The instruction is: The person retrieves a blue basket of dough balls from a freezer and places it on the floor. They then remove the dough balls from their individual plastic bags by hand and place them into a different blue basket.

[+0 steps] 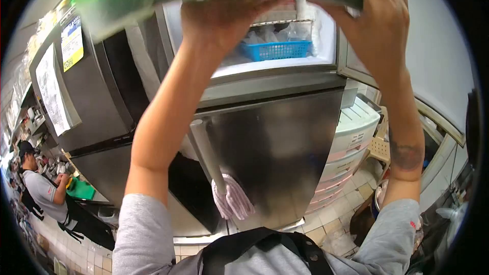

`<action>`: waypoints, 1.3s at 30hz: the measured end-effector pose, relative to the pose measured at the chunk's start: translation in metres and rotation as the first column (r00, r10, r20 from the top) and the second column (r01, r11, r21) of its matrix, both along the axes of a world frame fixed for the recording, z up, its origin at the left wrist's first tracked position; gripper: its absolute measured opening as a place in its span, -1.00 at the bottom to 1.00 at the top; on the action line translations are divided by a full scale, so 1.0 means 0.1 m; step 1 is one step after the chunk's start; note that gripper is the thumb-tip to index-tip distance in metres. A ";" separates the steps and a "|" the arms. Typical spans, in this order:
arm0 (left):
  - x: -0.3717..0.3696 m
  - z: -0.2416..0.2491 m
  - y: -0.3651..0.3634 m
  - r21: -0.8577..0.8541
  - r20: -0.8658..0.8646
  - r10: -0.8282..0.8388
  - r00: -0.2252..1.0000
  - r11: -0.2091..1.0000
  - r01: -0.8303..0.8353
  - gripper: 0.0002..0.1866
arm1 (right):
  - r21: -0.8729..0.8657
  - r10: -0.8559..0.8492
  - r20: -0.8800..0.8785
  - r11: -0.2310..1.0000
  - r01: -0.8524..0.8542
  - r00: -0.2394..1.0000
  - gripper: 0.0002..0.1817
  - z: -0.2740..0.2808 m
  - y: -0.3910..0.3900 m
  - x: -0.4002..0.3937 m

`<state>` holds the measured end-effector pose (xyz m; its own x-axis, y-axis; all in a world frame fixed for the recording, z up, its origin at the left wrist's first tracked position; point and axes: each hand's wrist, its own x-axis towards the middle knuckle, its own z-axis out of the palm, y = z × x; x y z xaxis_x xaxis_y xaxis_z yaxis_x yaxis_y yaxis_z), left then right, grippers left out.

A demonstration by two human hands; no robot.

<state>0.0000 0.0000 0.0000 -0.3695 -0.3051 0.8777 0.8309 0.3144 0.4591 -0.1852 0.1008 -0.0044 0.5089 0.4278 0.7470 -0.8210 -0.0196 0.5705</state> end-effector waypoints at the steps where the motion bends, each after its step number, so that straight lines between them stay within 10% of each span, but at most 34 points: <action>1: -0.03 0.16 -0.12 -0.008 0.055 -0.150 0.987 0.989 0.151 -0.21 | -0.032 0.005 -0.019 0.999 -0.006 1.000 -0.59 0.15 -0.08 -0.05; 5: -0.06 0.86 -0.74 0.246 0.053 -0.234 0.971 0.945 0.215 -0.21 | -0.058 -0.057 0.066 0.996 0.061 0.996 -0.47 0.55 -0.24 -0.26; 8: 0.11 1.21 -1.21 0.246 0.393 -0.314 0.864 0.942 0.231 -0.23 | -0.046 -0.061 0.073 0.997 0.064 0.995 -0.41 0.82 -0.49 -0.39; 11: -0.20 1.38 -1.14 0.224 0.358 0.329 0.874 0.878 -0.423 -0.20 | 0.002 -0.034 0.102 0.999 0.034 0.994 -0.38 0.91 -0.70 -0.40; 14: -0.13 1.65 -1.80 0.330 0.214 0.018 0.977 0.940 -0.089 -0.09 | -0.052 -0.049 0.093 0.997 0.054 0.994 -0.37 1.11 -1.04 -0.53; 20: -0.36 1.61 -1.97 0.229 0.217 0.329 0.919 0.898 -0.375 -0.47 | 0.052 -0.164 0.131 0.986 0.158 0.978 -0.41 1.22 -1.39 -0.55; 26: -0.20 1.66 -2.31 0.299 0.490 0.297 0.820 0.826 -0.478 -0.54 | -0.010 -0.257 0.112 0.966 0.260 0.960 -0.44 1.50 -2.06 -0.51; 32: 0.23 1.33 -1.85 -0.392 0.633 0.702 0.325 0.653 -0.648 -0.53 | 0.155 -0.333 0.235 0.940 0.303 0.913 -0.49 1.51 -2.75 -0.29; 39: 0.66 0.79 -1.21 -0.916 0.182 0.963 -0.200 0.092 -0.390 -0.59 | 0.408 -0.437 0.390 0.871 0.273 0.811 -0.44 1.79 -3.55 -0.09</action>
